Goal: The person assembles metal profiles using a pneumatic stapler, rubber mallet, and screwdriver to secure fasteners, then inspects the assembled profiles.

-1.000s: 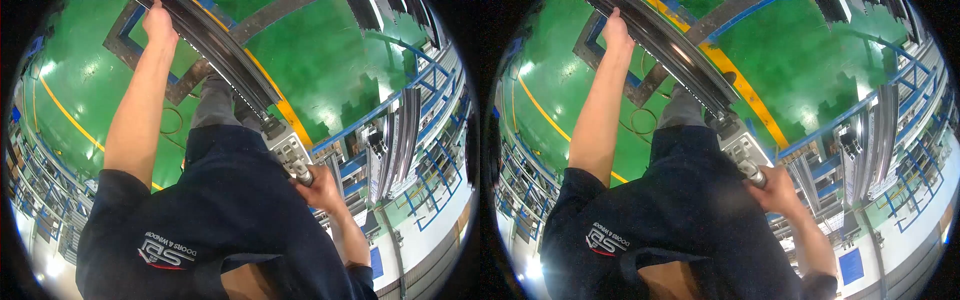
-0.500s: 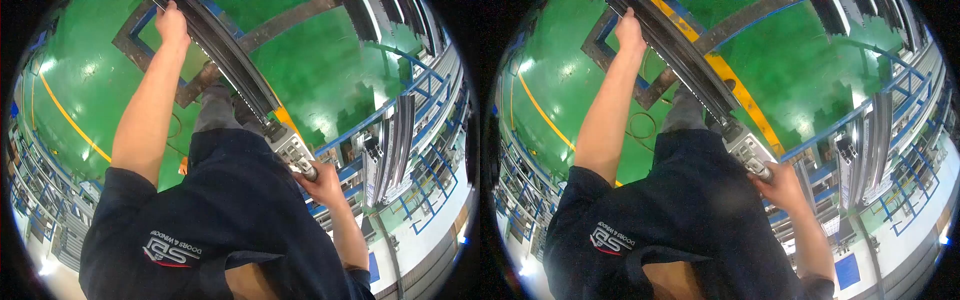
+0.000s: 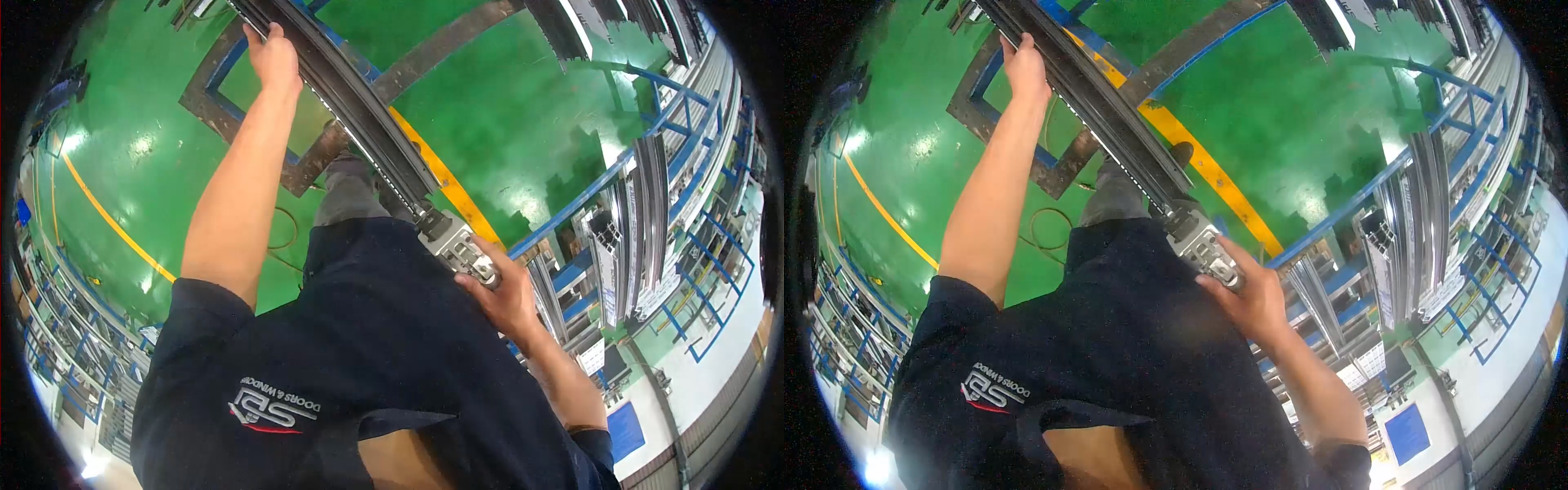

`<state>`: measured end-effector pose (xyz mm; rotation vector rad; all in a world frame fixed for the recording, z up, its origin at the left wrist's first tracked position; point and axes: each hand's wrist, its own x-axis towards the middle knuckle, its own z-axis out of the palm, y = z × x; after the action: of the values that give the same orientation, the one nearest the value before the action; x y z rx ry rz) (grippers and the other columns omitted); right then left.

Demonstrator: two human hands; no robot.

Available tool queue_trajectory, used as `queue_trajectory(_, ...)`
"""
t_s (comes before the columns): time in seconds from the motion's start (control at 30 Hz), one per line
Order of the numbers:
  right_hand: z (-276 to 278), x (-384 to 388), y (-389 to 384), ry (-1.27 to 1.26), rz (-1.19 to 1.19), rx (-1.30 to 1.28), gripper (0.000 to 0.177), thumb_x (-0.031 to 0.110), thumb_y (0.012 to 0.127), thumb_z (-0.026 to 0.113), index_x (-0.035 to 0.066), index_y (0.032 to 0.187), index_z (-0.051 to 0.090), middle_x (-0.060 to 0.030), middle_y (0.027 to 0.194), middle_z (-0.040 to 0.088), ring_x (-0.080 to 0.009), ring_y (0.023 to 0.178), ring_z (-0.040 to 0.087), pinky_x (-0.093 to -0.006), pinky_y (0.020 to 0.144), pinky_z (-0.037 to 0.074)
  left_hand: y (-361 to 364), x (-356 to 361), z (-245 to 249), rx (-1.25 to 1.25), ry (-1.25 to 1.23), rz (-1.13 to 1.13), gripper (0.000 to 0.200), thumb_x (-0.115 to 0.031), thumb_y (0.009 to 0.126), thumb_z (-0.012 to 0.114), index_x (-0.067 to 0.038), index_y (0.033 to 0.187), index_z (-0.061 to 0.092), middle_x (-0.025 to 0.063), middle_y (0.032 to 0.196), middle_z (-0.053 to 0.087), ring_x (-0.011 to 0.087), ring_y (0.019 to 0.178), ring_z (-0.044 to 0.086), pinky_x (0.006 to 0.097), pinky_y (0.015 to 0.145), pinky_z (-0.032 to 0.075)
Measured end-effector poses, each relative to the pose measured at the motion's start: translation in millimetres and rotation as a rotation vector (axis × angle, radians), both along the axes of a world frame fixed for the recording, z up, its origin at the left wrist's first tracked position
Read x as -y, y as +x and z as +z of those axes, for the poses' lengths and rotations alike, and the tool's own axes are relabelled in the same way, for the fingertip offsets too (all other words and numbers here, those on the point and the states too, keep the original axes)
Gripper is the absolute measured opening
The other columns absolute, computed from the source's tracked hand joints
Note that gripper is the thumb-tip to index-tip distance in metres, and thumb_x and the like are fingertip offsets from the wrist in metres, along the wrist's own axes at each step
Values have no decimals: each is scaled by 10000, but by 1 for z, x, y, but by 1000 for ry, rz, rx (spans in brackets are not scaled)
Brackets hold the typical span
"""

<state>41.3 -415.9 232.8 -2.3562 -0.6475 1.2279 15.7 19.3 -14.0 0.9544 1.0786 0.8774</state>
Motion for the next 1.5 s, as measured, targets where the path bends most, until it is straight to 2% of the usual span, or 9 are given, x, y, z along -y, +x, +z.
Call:
queue_trajectory(0.27, 11, -7, 0, -281, -311, -208, 582, 302, 817, 895, 56, 1288, 659, -201, 1109, 755, -275, 1011, 742, -382, 859, 557, -3, 2, 6, 21, -10, 29, 749, -105, 1037, 578, -40, 1652, 156, 134, 1494, 515, 217, 1234, 551, 360, 1061, 431)
queue_trajectory(0.3, 14, -12, 3, -283, -240, -176, 485, 272, 829, 879, 23, 1189, 669, -221, 1107, 742, -315, 989, 738, -397, 838, 554, 0, 4, 9, -37, -4, 69, 448, -75, 1068, 478, -126, 1510, 421, 78, 1362, 597, 235, 1156, 623, 423, 978, 523)
queue_trajectory(0.4, 6, -8, 9, -113, 40, -57, 441, 226, 840, 854, 14, 1174, 661, -234, 1072, 734, -378, 970, 723, -424, 838, 546, -3, 0, 10, -14, 6, 4, 461, -78, 1068, 481, -131, 1521, 411, 74, 1359, 598, 237, 1177, 615, 422, 988, 521)
queue_trajectory(0.5, 14, -21, 14, -181, 1, -149, 402, 200, 870, 811, 17, 1202, 674, -236, 1045, 729, -399, 985, 701, -426, 875, 531, -45, -54, -118, 429, -323, -134, 413, -375, 1008, 629, -25, 1229, 620, 139, 1011, 693, 293, 883, 677, 460, 816, 557)
queue_trajectory(0.53, 17, -26, 15, -243, -73, -249, 387, 208, 883, 801, 17, 1198, 681, -231, 1037, 729, -384, 989, 701, -422, 887, 527, -36, -43, -95, 431, -321, -132, 413, -375, 1008, 629, -25, 1229, 620, 139, 1011, 693, 293, 883, 677, 460, 816, 557)
queue_trajectory(0.6, 16, -30, 14, -233, -63, -249, 373, 218, 895, 789, 20, 1193, 682, -234, 1034, 728, -377, 972, 706, -425, 874, 532, -4, 1, -8, -50, 45, 51, 768, -102, 1041, 571, -65, 1662, 121, 98, 1425, 540, 196, 1165, 563, 348, 1005, 463)
queue_trajectory(0.7, 9, -28, 21, -253, -66, -323, 357, 239, 913, 769, 29, 1188, 681, -243, 1028, 727, -369, 953, 716, -435, 851, 540, 2, 11, 22, 19, -53, 59, 492, -84, 1072, 484, -144, 1550, 386, 78, 1382, 590, 238, 1201, 605, 420, 1007, 517)
queue_trajectory(0.93, 14, -30, 1, -401, 63, -213, 374, 257, 900, 797, -5, 1141, 682, -191, 906, 746, -260, 831, 718, -415, 777, 541, -2, 13, 28, -16, -71, 4, 498, -110, 1081, 490, -133, 1568, 389, 65, 1413, 587, 239, 1225, 602, 428, 1027, 519)
queue_trajectory(1.5, 10, -28, 16, -305, 58, -248, 347, 258, 880, 797, 12, 1094, 676, -241, 840, 696, -400, 817, 711, -432, 720, 534, -1, 13, 33, 33, -50, -42, 506, -66, 1058, 484, -148, 1550, 396, 74, 1389, 582, 261, 1216, 600, 467, 1016, 523)
